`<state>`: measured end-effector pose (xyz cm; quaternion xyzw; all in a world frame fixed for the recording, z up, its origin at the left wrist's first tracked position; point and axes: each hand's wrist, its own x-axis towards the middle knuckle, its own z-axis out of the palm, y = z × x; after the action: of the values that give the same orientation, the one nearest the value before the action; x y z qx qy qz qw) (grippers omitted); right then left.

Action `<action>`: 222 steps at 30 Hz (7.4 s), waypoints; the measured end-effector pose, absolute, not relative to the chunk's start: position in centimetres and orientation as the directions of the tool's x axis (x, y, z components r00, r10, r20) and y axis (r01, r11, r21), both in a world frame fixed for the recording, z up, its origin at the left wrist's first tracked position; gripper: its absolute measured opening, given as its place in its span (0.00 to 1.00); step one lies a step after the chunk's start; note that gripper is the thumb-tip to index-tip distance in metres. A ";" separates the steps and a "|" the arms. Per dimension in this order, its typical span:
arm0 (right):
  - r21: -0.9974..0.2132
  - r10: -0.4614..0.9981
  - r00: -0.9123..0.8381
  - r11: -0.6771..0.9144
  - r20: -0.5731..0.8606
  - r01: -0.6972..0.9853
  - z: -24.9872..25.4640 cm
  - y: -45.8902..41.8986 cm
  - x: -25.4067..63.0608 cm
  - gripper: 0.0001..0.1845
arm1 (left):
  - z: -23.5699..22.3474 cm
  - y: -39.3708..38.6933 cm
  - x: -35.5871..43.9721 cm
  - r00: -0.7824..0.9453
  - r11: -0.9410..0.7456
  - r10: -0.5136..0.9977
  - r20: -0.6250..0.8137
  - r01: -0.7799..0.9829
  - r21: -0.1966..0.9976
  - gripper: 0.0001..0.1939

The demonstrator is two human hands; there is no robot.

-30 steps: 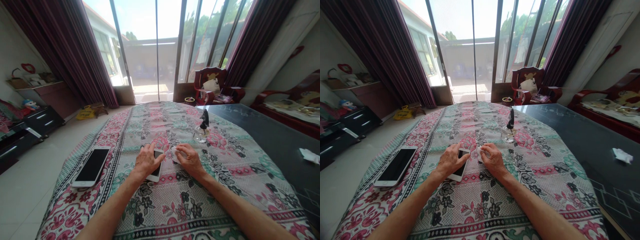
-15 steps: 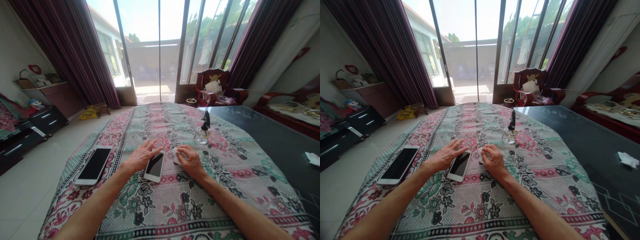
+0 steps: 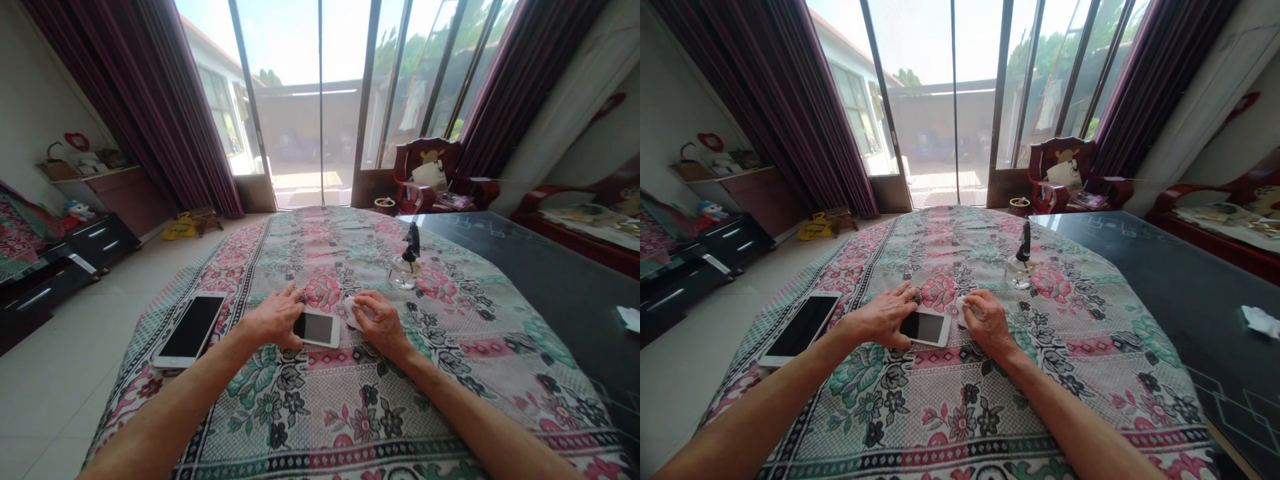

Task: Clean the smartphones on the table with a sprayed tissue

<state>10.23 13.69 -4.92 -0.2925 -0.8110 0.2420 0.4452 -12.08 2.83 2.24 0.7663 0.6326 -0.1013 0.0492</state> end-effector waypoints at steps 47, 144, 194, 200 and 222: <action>-0.747 0.679 -0.438 0.664 0.589 0.024 -3.0 10.9 9.8 0.07 | 1.3 4.0 -10.6 0.296 -0.230 0.955 0.012 0.714 0.661 0.24; -0.566 0.583 -0.751 0.748 0.310 0.347 -2.3 12.5 11.0 0.08 | -1.7 4.9 -13.4 0.097 -0.166 0.984 0.152 0.816 0.553 0.30; -0.392 0.216 -0.916 0.917 0.338 0.071 -2.0 9.6 9.7 0.09 | -3.6 5.6 -12.5 0.114 -0.238 0.962 0.247 0.793 0.561 0.11; -0.343 0.224 -0.887 0.936 0.405 0.080 -2.6 13.5 6.7 0.09 | -4.0 5.8 -12.5 0.082 -0.213 0.965 0.251 0.801 0.559 0.12; -0.342 0.228 -0.903 0.935 0.365 0.098 -2.3 12.8 8.8 0.09 | -4.0 6.0 -12.2 0.054 -0.209 0.957 0.285 0.808 0.550 0.12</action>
<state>8.80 12.76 -2.34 -0.0845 -0.9622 0.1596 0.2037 -12.23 6.01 -3.97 0.7155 0.6168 0.3045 0.1221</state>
